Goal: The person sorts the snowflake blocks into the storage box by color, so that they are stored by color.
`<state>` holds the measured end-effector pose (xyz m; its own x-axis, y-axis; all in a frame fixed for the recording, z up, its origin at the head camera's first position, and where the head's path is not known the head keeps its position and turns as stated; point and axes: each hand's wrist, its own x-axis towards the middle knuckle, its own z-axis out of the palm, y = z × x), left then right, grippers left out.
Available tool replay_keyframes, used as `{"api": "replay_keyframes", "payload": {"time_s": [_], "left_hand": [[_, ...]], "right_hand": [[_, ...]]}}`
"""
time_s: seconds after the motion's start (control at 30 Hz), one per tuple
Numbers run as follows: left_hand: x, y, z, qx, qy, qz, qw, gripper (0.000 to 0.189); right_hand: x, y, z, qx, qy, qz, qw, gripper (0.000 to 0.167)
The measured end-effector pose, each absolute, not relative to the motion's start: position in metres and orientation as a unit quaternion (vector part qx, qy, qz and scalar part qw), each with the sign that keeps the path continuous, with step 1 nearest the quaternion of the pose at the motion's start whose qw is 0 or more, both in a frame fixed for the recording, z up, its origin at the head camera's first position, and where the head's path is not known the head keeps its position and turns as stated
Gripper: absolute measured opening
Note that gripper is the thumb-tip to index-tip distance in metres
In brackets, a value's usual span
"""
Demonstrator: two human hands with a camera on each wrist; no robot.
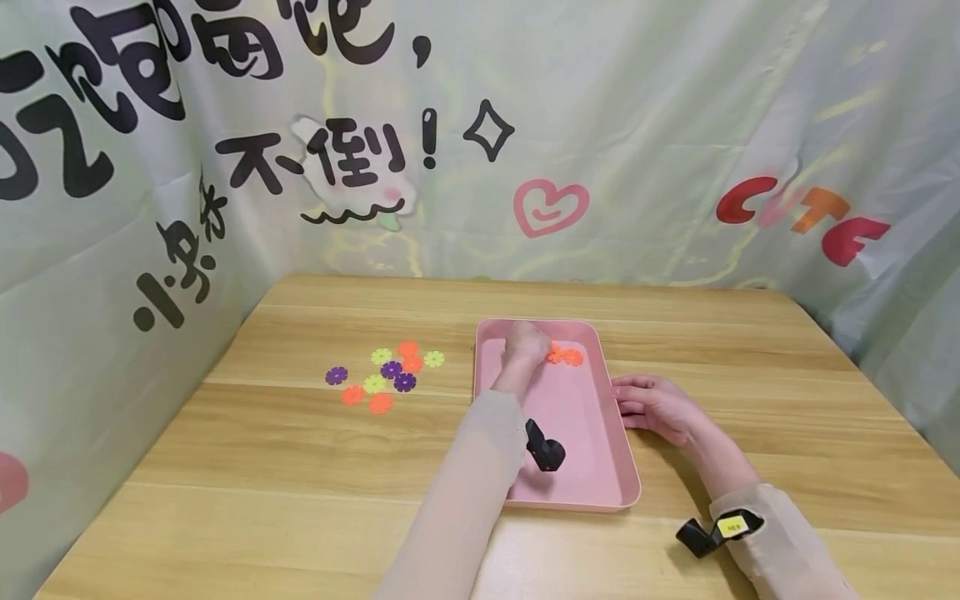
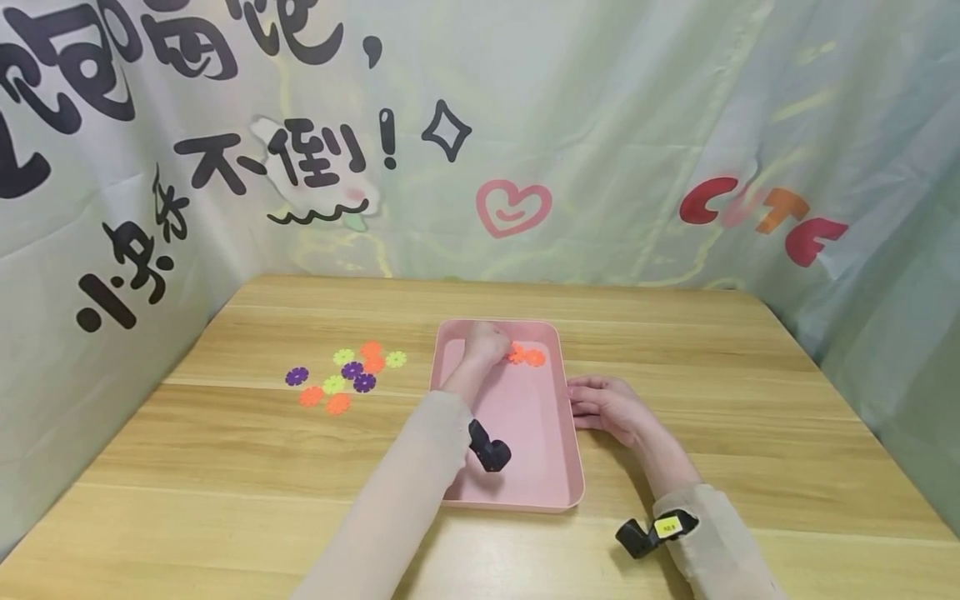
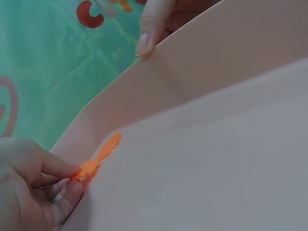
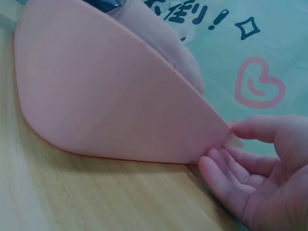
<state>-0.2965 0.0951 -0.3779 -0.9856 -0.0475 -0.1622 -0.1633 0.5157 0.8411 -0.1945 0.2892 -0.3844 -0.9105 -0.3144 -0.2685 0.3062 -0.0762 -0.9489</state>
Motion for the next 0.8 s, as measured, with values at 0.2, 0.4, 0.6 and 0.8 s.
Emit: {"api": "replay_keyframes", "payload": {"time_s": [0.2, 0.4, 0.6, 0.8], "left_hand": [[-0.297, 0.095, -0.377, -0.064, 0.875, 0.477, 0.061, 0.032], [-0.297, 0.094, -0.377, -0.054, 0.877, 0.474, 0.055, 0.026], [-0.298, 0.09, -0.374, -0.069, 0.874, 0.477, 0.066, 0.009], [-0.302, 0.084, -0.366, -0.077, 0.843, 0.525, 0.085, 0.004]], "right_hand": [[-0.194, 0.289, -0.385, -0.005, 0.647, -0.733, 0.21, 0.01], [-0.196, 0.289, -0.387, -0.006, 0.647, -0.733, 0.209, 0.009], [-0.195, 0.289, -0.386, -0.007, 0.649, -0.732, 0.207, 0.01], [-0.195, 0.289, -0.385, -0.006, 0.651, -0.731, 0.207, 0.013]]}}
